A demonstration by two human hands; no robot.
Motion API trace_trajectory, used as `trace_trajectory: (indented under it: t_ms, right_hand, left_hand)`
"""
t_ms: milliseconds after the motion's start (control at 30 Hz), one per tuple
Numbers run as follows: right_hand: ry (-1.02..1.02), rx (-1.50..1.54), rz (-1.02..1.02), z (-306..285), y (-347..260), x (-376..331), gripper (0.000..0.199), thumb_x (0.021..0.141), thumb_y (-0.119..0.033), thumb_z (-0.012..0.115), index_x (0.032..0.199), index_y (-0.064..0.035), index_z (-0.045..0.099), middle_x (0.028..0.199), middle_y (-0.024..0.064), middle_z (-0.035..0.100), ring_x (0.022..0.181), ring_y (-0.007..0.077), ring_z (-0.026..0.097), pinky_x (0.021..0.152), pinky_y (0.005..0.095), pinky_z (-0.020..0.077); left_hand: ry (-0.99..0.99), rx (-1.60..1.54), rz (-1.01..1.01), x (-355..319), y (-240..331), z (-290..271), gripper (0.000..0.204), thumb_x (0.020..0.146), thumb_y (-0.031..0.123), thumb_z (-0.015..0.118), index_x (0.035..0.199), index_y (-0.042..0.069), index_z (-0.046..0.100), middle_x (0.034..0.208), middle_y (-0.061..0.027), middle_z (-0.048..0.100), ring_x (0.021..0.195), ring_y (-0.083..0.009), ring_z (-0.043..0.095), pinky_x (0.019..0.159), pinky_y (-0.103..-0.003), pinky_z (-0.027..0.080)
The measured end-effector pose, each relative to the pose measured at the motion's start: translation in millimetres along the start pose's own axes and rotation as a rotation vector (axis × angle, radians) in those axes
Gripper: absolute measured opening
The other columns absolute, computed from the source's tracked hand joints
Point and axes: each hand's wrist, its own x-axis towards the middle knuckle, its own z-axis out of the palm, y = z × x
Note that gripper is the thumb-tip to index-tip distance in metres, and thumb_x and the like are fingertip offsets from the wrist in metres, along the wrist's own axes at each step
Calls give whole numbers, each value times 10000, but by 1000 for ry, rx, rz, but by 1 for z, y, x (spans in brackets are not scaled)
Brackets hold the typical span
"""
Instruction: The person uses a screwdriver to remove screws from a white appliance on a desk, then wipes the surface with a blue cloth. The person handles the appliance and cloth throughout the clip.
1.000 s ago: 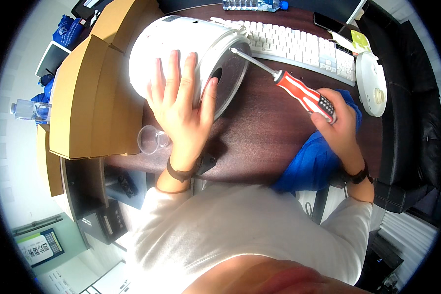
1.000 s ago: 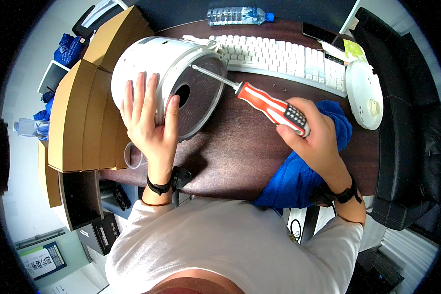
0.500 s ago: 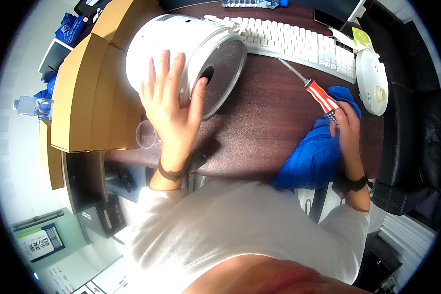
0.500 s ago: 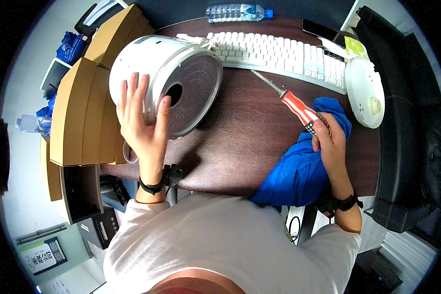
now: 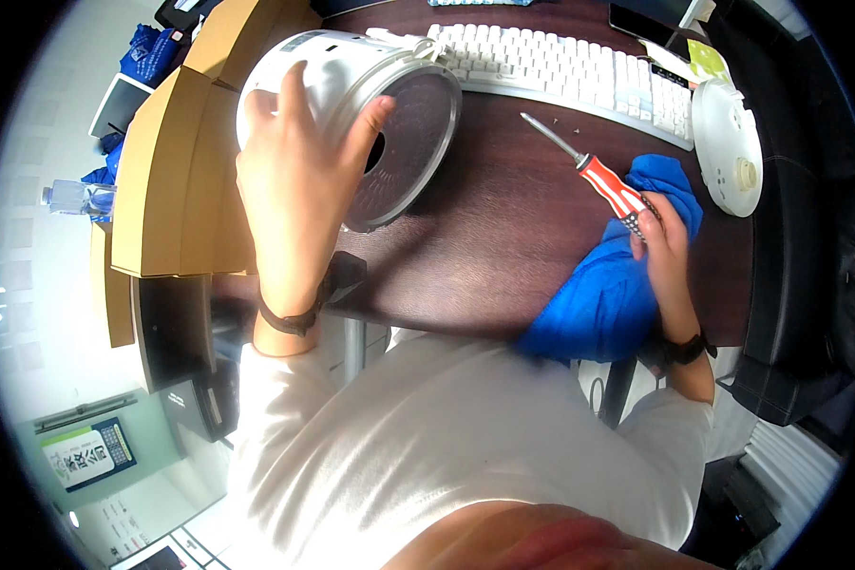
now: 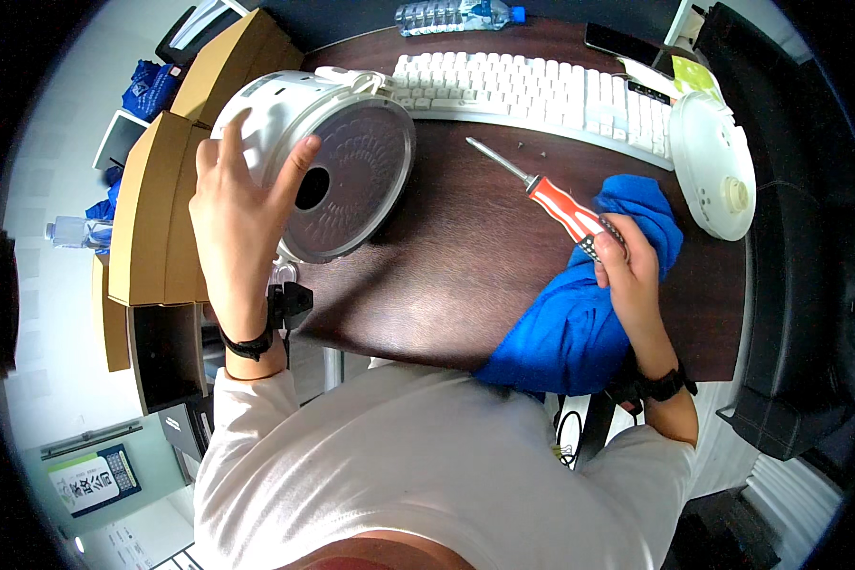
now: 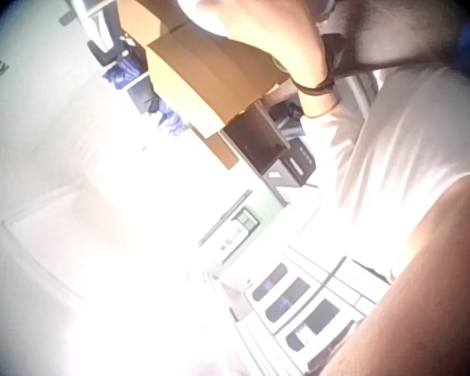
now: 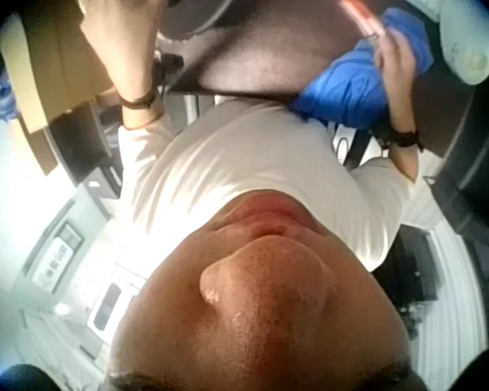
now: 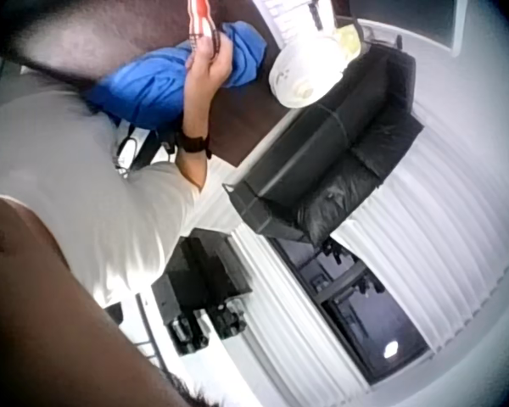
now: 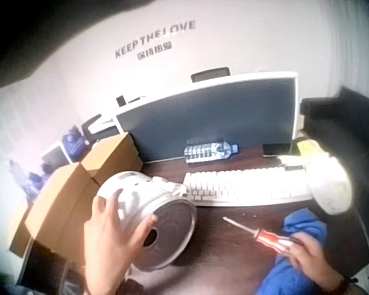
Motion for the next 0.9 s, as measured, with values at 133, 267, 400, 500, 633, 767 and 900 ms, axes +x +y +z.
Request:
trace_trajectory:
  t_ms: [133, 267, 400, 500, 633, 767, 900]
  right_hand:
    - [1, -3, 0, -3, 3, -1, 252, 945, -215, 506, 1047, 8, 560, 686, 2, 509, 528, 34, 438, 451, 185, 344]
    - [-10, -12, -2, -3, 0, -1, 256, 944, -224, 509, 1043, 6, 560, 686, 3, 510, 531, 35, 442, 453, 183, 347]
    - [-11, -7, -2, -3, 2, -1, 257, 944, -227, 507, 1047, 3, 559, 686, 5, 513, 533, 33, 441, 454, 182, 351]
    - [-22, 6, -29, -4, 7, -1, 256, 942, -225, 508, 1055, -1, 558, 690, 6, 516, 535, 34, 441, 457, 181, 355]
    - [-4, -30, -16, -3, 5, -1, 256, 940, -223, 511, 1062, -2, 558, 693, 5, 516, 539, 34, 440, 459, 178, 359]
    - [-11, -23, -19, -3, 5, -2, 250, 937, -215, 514, 1064, -4, 560, 698, 3, 516, 541, 33, 440, 462, 177, 358]
    - [-29, -6, -22, -3, 6, -3, 242, 935, -204, 516, 1063, -3, 561, 704, 2, 516, 542, 31, 440, 461, 176, 354]
  left_hand:
    - [14, 78, -42, 2, 5, 2, 531, 748, 505, 693, 1016, 49, 647, 941, -209, 583, 729, -356, 658, 610, -405, 535]
    - [-48, 157, -90, 2, 11, -4, 511, 770, 496, 679, 1026, 54, 657, 951, -189, 592, 795, -319, 665, 660, -396, 541]
    - [17, 18, 0, -4, -4, 12, 560, 779, 467, 679, 1121, 36, 576, 1097, -218, 550, 985, -351, 603, 798, -421, 505]
    - [71, -161, 74, -12, -16, 26, 574, 795, 435, 680, 1162, 24, 520, 1219, -242, 489, 1125, -379, 510, 921, -436, 434]
    - [70, -96, 118, -24, -23, 28, 531, 786, 313, 703, 1225, 68, 531, 1352, -211, 456, 1286, -419, 376, 1050, -479, 315]
    - [113, -242, 84, -35, -30, 28, 510, 786, 257, 700, 1253, 98, 569, 1370, -175, 465, 1337, -402, 314, 1083, -491, 259]
    - [162, -323, 46, -48, -34, 30, 516, 777, 189, 714, 1261, 85, 569, 1369, -174, 469, 1343, -385, 314, 1084, -476, 258]
